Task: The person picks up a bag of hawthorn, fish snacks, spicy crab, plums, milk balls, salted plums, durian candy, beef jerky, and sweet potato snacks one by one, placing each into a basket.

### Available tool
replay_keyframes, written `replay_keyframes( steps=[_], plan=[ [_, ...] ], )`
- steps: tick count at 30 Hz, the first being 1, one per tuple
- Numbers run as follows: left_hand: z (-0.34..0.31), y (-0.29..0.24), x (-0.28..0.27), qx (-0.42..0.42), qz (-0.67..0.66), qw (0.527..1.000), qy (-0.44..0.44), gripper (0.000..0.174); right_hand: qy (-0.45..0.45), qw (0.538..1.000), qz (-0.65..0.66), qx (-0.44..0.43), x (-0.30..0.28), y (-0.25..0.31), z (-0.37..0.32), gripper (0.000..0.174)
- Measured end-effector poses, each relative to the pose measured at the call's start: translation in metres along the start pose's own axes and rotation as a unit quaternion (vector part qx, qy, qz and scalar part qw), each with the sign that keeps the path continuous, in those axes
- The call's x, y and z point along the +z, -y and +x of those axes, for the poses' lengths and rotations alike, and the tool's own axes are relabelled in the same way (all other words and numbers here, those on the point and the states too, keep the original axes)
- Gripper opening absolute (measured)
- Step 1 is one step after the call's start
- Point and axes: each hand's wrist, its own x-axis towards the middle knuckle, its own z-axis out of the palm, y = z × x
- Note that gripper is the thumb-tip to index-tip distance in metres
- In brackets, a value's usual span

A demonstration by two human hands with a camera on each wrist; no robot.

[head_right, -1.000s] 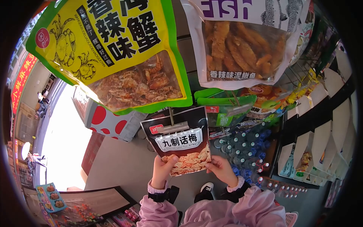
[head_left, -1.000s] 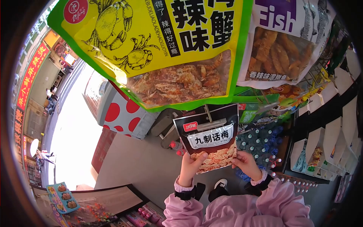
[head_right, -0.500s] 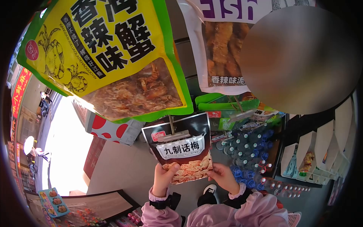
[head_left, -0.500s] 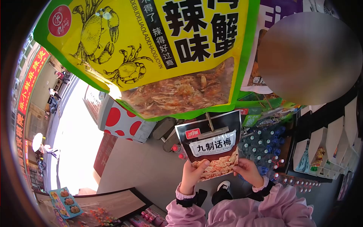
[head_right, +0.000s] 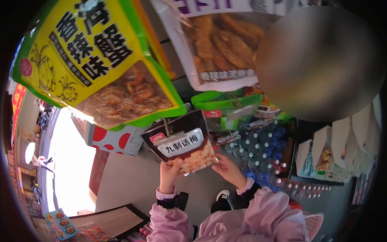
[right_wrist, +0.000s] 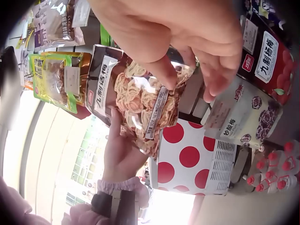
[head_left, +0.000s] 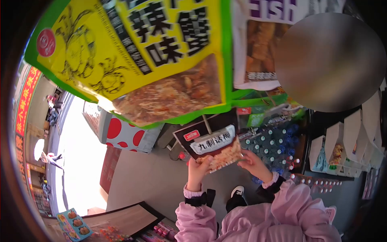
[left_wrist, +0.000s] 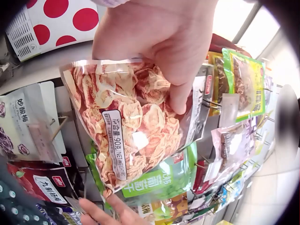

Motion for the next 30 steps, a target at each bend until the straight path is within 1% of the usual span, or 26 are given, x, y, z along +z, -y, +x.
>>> replay_keyframes(
  steps=[1, 2, 3, 4, 5, 6, 8, 10, 11, 14, 16, 17, 18, 20, 21, 22, 24, 25, 26, 28, 30],
  plan=[
    [0.004, 0.001, 0.001, 0.013, 0.014, 1.0, -0.001, 0.035, -0.008, 1.0, -0.019, 0.004, -0.001, 0.005, -0.005, 0.044],
    [0.007, 0.001, 0.0, 0.026, 0.028, 0.999, 0.0, 0.032, 0.013, 0.999, -0.04, -0.001, -0.006, -0.001, -0.011, 0.043],
    [0.009, 0.005, -0.006, -0.017, 0.06, 0.998, -0.001, 0.028, 0.023, 0.998, -0.058, -0.004, -0.016, -0.014, -0.025, 0.042],
    [0.015, 0.004, -0.013, -0.05, 0.091, 0.995, -0.011, 0.025, 0.044, 0.996, -0.079, -0.009, -0.02, -0.014, -0.03, 0.042],
    [0.017, 0.007, -0.011, 0.006, 0.071, 0.997, -0.025, 0.02, 0.064, 0.994, -0.058, 0.065, -0.028, -0.01, -0.042, 0.034],
    [0.018, 0.007, -0.012, 0.066, 0.121, 0.99, -0.012, 0.029, 0.082, 0.991, -0.085, 0.069, -0.034, -0.014, -0.052, 0.031],
    [0.012, 0.014, -0.018, 0.03, 0.073, 0.996, -0.045, 0.033, 0.119, 0.98, -0.138, 0.078, -0.052, -0.025, -0.075, 0.025],
    [0.002, 0.012, -0.011, 0.082, 0.089, 0.992, -0.039, 0.038, 0.107, 0.974, -0.193, 0.058, -0.065, -0.025, -0.1, 0.023],
    [-0.003, 0.024, -0.014, 0.116, 0.095, 0.985, -0.081, 0.038, 0.098, 0.97, -0.219, 0.049, -0.071, -0.025, -0.113, 0.022],
    [-0.033, 0.065, -0.036, 0.069, 0.182, 0.968, -0.161, 0.041, 0.055, 0.968, -0.238, 0.054, -0.092, -0.029, -0.153, 0.022],
    [-0.056, 0.095, -0.048, -0.025, 0.223, 0.969, -0.107, 0.044, 0.004, 0.974, -0.226, 0.033, -0.105, -0.033, -0.187, 0.022],
    [-0.062, 0.107, -0.044, -0.069, 0.247, 0.963, -0.076, 0.046, -0.022, 0.976, -0.217, 0.017, -0.111, -0.039, -0.204, 0.022],
    [-0.068, 0.114, -0.029, -0.099, 0.248, 0.963, -0.042, 0.044, -0.05, 0.976, -0.21, 0.002, -0.118, -0.044, -0.219, 0.022],
    [-0.091, 0.121, 0.013, -0.158, 0.254, 0.954, 0.028, 0.041, -0.093, 0.979, -0.183, 0.009, -0.13, -0.055, -0.257, 0.024],
    [-0.102, 0.124, 0.045, -0.17, 0.243, 0.951, 0.085, 0.035, -0.117, 0.979, -0.167, 0.013, -0.136, -0.061, -0.277, 0.025],
    [-0.107, 0.138, 0.064, -0.179, 0.254, 0.94, 0.14, 0.034, -0.144, 0.974, -0.175, 0.003, -0.141, -0.068, -0.298, 0.026],
    [-0.124, 0.17, 0.1, -0.199, 0.273, 0.908, 0.247, 0.031, -0.199, 0.968, -0.155, 0.016, -0.147, -0.077, -0.346, 0.025],
    [-0.14, 0.167, 0.14, -0.199, 0.287, 0.875, 0.335, 0.031, -0.227, 0.963, -0.141, 0.021, -0.149, -0.082, -0.369, 0.025],
    [-0.157, 0.179, 0.169, -0.208, 0.299, 0.852, 0.377, 0.03, -0.25, 0.959, -0.129, 0.023, -0.151, -0.086, -0.395, 0.024],
    [-0.186, 0.199, 0.222, -0.213, 0.319, 0.808, 0.446, 0.03, -0.316, 0.947, -0.064, 0.013, -0.154, -0.095, -0.445, 0.023],
    [-0.225, 0.215, 0.272, -0.196, 0.285, 0.767, 0.54, 0.029, -0.373, 0.928, 0.001, 0.0, -0.158, -0.116, -0.493, 0.022]
  ],
)
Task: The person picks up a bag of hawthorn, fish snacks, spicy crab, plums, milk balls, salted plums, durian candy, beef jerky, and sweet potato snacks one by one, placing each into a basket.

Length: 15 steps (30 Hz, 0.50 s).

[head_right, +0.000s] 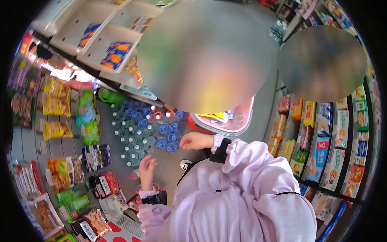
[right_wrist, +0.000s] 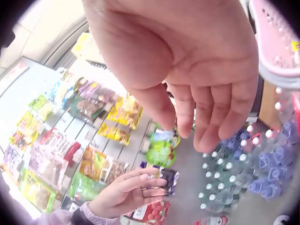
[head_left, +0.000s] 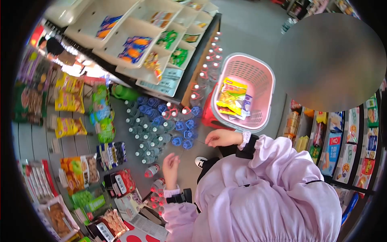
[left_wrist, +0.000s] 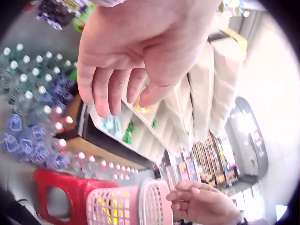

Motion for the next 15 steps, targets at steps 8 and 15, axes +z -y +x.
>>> replay_keyframes(
  steps=[8, 15],
  plan=[
    [0.058, -0.043, 0.202, 0.032, 0.089, 0.961, 0.259, 0.029, -0.196, 0.965, 0.111, 0.134, -0.122, -0.067, -0.078, 0.026],
    [0.087, -0.031, 0.301, 0.097, 0.16, 0.942, 0.279, 0.035, -0.255, 0.932, -0.052, 0.252, -0.182, -0.152, -0.049, 0.061]
  ],
)
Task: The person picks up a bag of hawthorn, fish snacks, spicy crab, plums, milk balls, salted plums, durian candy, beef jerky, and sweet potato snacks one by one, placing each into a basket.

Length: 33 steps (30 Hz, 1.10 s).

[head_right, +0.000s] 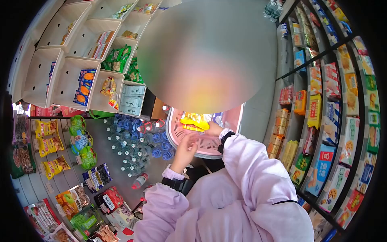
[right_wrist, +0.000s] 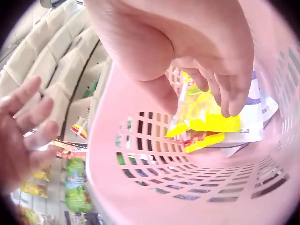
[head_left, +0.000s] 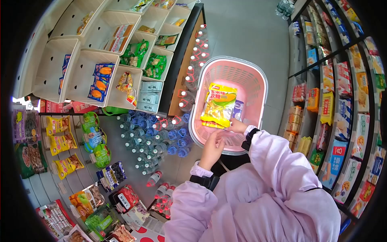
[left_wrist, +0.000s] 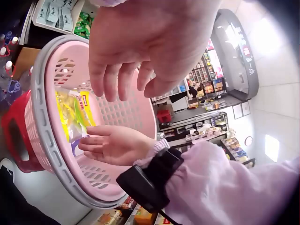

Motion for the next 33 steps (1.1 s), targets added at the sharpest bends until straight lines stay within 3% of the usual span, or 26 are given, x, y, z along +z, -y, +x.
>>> replay_keyframes(
  steps=[3, 4, 7, 11, 12, 15, 19, 20, 26, 29, 33],
  plan=[
    [0.011, 0.016, 0.007, -0.009, -0.012, 1.0, -0.028, 0.034, 0.035, 0.998, -0.026, 0.038, 0.008, -0.025, 0.042, 0.065],
    [0.011, 0.016, 0.006, -0.027, -0.016, 0.999, -0.031, 0.034, 0.005, 1.0, 0.006, 0.019, 0.01, -0.031, 0.046, 0.065],
    [0.01, 0.013, 0.001, -0.078, -0.034, 0.996, -0.027, 0.035, -0.007, 0.988, -0.028, 0.153, 0.017, -0.049, 0.071, 0.061],
    [0.001, 0.02, -0.005, -0.097, -0.017, 0.995, -0.032, 0.035, -0.022, 0.973, 0.152, 0.172, 0.048, -0.121, 0.121, 0.045],
    [-0.002, 0.021, -0.006, -0.097, -0.02, 0.994, -0.041, 0.034, -0.068, 0.952, 0.233, 0.187, 0.047, -0.113, 0.112, 0.036],
    [-0.006, 0.026, -0.007, -0.11, -0.032, 0.992, -0.044, 0.033, -0.188, 0.944, 0.162, 0.216, 0.045, -0.097, 0.1, 0.035],
    [-0.009, 0.022, -0.008, -0.122, -0.041, 0.991, -0.034, 0.032, -0.089, 0.945, 0.209, 0.235, 0.046, -0.107, 0.113, 0.037],
    [-0.01, 0.022, -0.007, -0.124, -0.048, 0.991, -0.034, 0.032, -0.103, 0.937, 0.261, 0.206, 0.05, -0.111, 0.115, 0.037],
    [-0.013, 0.021, -0.005, -0.129, -0.06, 0.989, -0.039, 0.031, -0.134, 0.945, 0.196, 0.225, 0.042, -0.088, 0.104, 0.034],
    [-0.015, 0.022, -0.003, -0.127, -0.063, 0.989, -0.047, 0.03, -0.16, 0.956, 0.158, 0.187, 0.054, -0.11, 0.122, 0.037],
    [-0.017, 0.024, -0.004, -0.133, -0.058, 0.989, -0.038, 0.028, -0.173, 0.947, 0.2, 0.181, 0.057, -0.118, 0.128, 0.039]
  ],
)
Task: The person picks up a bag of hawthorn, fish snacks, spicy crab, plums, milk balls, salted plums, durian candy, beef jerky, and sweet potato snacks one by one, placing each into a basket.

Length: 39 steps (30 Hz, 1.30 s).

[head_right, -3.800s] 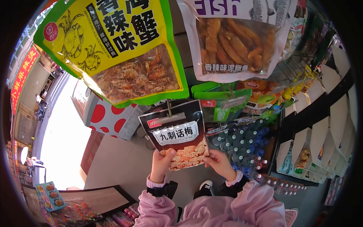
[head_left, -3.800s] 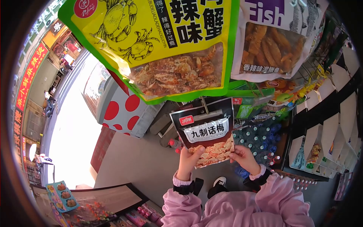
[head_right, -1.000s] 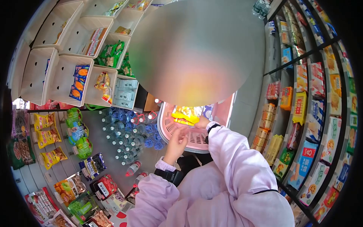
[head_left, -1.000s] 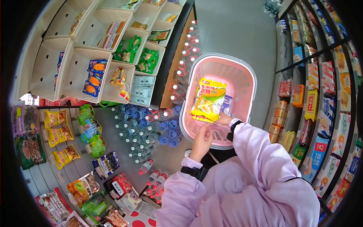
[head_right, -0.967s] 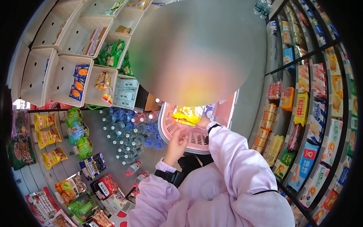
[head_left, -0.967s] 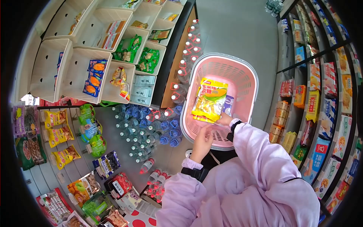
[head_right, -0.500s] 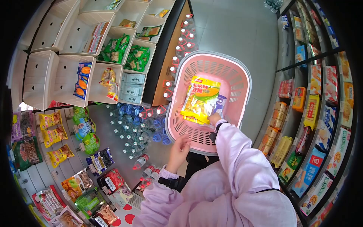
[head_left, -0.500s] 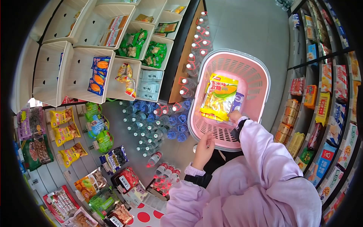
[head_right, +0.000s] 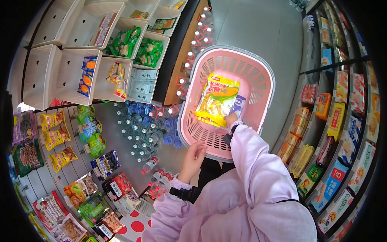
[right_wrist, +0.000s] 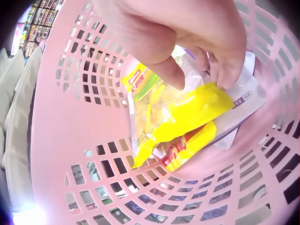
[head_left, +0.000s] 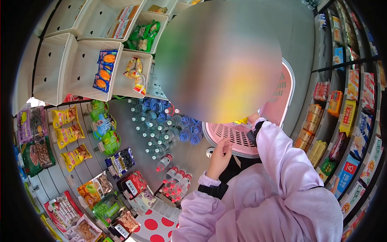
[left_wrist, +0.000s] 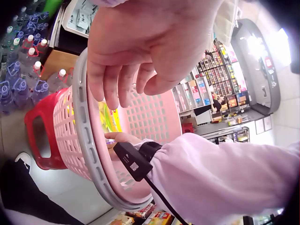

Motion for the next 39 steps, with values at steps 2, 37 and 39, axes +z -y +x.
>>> replay_keyframes(
  steps=[2, 37, 39],
  plan=[
    [0.0, 0.003, 0.0, -0.002, -0.001, 1.0, -0.003, 0.029, 0.019, 0.999, -0.023, 0.013, -0.001, -0.014, 0.018, 0.038],
    [-0.096, -0.07, -0.101, 0.152, -0.364, 0.918, 0.041, 0.058, 0.35, 0.813, 0.107, -0.453, -0.109, 0.234, -0.407, 0.023],
    [-0.123, -0.064, -0.117, 0.125, -0.456, 0.877, 0.086, 0.061, 0.394, 0.79, 0.074, -0.464, -0.086, 0.249, -0.443, 0.021]
  ],
)
